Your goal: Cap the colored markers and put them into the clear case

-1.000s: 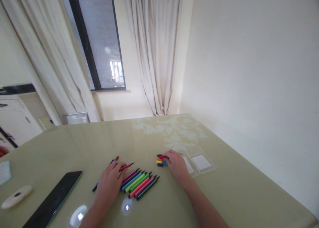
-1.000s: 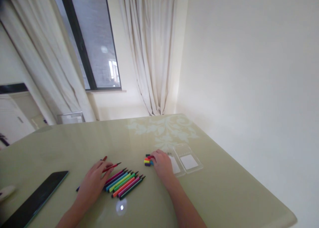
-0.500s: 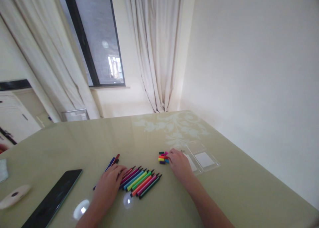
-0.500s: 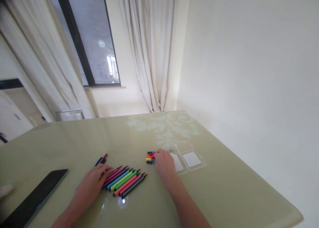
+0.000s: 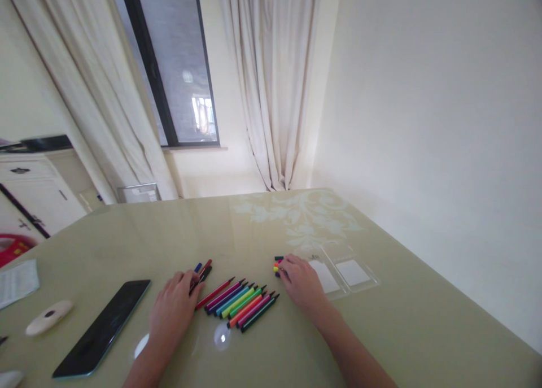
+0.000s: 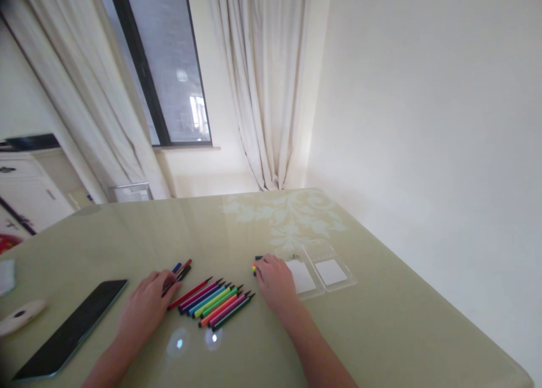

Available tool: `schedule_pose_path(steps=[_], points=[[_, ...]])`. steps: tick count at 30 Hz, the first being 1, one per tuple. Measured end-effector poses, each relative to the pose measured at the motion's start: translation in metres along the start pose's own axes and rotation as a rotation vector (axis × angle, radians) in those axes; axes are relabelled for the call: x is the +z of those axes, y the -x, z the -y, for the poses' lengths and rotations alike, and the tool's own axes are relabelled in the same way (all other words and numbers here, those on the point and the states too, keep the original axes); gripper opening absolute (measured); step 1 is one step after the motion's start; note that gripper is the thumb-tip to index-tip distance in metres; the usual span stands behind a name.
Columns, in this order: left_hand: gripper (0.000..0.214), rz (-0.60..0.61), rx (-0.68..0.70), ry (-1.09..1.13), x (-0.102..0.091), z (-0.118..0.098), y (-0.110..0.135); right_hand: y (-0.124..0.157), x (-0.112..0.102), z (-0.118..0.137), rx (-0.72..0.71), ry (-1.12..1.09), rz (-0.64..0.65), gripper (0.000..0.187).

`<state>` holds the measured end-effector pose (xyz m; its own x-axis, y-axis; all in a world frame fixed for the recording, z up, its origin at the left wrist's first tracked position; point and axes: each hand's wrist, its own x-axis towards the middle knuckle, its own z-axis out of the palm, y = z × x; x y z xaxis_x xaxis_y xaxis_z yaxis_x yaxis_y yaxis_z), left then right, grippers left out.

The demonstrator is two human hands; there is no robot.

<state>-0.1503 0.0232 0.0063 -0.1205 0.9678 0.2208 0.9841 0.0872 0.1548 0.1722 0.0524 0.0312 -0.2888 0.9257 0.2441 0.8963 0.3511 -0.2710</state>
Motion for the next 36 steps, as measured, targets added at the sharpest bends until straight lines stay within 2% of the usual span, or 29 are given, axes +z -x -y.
schedule_pose_path(steps=[4, 7, 9, 12, 14, 17, 23, 27, 30, 33, 34, 36], points=[[0.032, -0.024, 0.002, -0.007, 0.0, 0.001, 0.0, 0.001, 0.004, 0.011, -0.062, -0.015, 0.028, 0.023], [0.03, -0.107, 0.034, 0.022, -0.003, -0.01, 0.002, 0.005, 0.005, 0.023, -0.145, -0.048, 0.036, 0.024], [0.027, -0.157, 0.125, 0.094, -0.003, -0.024, 0.005, 0.009, 0.007, 0.032, -0.211, -0.087, -0.004, 0.035], [0.026, -0.167, 0.372, 0.246, 0.001, -0.046, 0.012, 0.015, 0.009, 0.043, -0.314, -0.111, -0.051, 0.048], [0.025, -0.153, 0.499, 0.313, 0.006, -0.057, 0.018, 0.017, 0.008, 0.047, -0.353, -0.084, -0.024, 0.04], [0.026, -0.113, 0.555, 0.326, 0.011, -0.065, 0.023, 0.016, 0.003, 0.044, -0.387, -0.043, 0.02, 0.028], [0.031, 0.032, 0.509, 0.273, 0.0, -0.072, 0.023, 0.009, -0.004, 0.029, -0.412, -0.055, 0.016, 0.025], [0.036, 0.09, 0.462, 0.195, -0.01, -0.083, 0.025, 0.009, 0.0, 0.033, -0.463, -0.042, -0.037, 0.02], [0.04, 0.127, 0.389, 0.113, -0.013, -0.086, 0.025, 0.007, -0.001, 0.03, -0.479, -0.052, -0.03, 0.021], [0.045, 0.172, 0.26, 0.041, -0.018, -0.071, 0.019, 0.001, -0.009, 0.006, -0.341, -0.072, -0.04, 0.029], [0.047, 0.183, 0.205, 0.04, -0.02, -0.061, 0.016, -0.001, -0.012, -0.006, -0.232, -0.076, -0.063, 0.031], [0.051, 0.156, 0.01, 0.046, -0.022, -0.041, 0.009, -0.005, -0.017, -0.028, -0.025, -0.069, -0.098, 0.03]])
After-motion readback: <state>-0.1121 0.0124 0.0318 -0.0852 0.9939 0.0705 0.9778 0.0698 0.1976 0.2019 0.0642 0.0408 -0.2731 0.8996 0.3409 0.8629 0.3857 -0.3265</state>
